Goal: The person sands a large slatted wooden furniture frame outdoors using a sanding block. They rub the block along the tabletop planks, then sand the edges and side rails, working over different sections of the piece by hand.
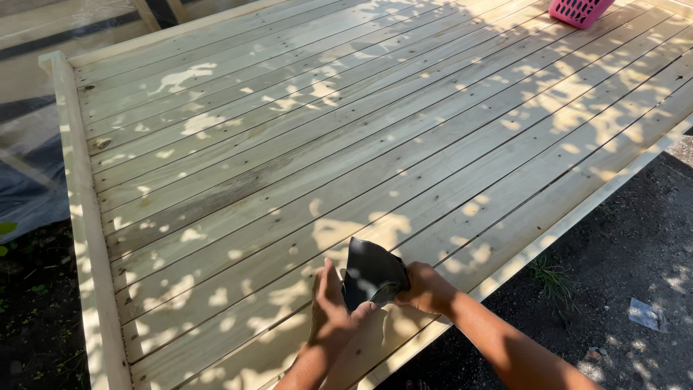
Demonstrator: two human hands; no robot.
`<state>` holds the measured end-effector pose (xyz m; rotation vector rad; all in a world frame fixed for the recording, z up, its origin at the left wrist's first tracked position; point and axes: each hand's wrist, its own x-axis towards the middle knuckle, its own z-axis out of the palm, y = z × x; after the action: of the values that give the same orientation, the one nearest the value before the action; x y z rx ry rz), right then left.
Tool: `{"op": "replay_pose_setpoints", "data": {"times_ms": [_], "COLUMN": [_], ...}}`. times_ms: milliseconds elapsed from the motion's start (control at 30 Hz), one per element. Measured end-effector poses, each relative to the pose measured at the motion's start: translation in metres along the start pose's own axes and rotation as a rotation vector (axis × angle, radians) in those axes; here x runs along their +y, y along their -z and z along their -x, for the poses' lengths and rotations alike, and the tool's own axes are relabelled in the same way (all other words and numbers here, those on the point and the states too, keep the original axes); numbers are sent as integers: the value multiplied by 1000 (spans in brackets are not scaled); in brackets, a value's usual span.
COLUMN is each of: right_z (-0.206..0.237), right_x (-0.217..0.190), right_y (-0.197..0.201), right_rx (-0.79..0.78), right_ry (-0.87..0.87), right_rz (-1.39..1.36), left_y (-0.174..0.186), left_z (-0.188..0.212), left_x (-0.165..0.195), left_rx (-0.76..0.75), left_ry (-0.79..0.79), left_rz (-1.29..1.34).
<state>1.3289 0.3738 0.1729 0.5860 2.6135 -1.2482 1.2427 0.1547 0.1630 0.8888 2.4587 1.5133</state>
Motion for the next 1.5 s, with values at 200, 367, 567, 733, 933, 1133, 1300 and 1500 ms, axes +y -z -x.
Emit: {"op": "replay_pose_setpoints", "data": {"times_ms": [200, 367, 567, 733, 933, 1133, 1300, 1500], "right_z": [-12, -9, -2, 5, 2, -8, -6, -24], "right_x": [-6, -9, -12, -22, -26, -33, -25, 23], "right_y": [-1, -6, -10, -26, -35, -31, -30, 34], "right_rx": [12, -59, 27, 50, 46, -114, -99, -32], "right_ry": [155, 474, 732, 748, 586, 871, 753, 817], "right_rz": [-53, -10, 85, 87, 95, 91, -8, 159], "left_y": [-7, 2, 3, 7, -6, 16, 16, -47], "left_z": [-19, 20, 63, 77, 82, 64, 60, 21], "left_x": [-8, -16, 5, 24, 10, -26, -30, 10], "left_rx": [-86, 37, 37, 157, 254, 215, 250, 92], "left_ry": [149, 141, 223, 179, 109, 306, -34, -139], "left_rz": [-123, -6, -138, -171, -361, -282, -410, -317]}}
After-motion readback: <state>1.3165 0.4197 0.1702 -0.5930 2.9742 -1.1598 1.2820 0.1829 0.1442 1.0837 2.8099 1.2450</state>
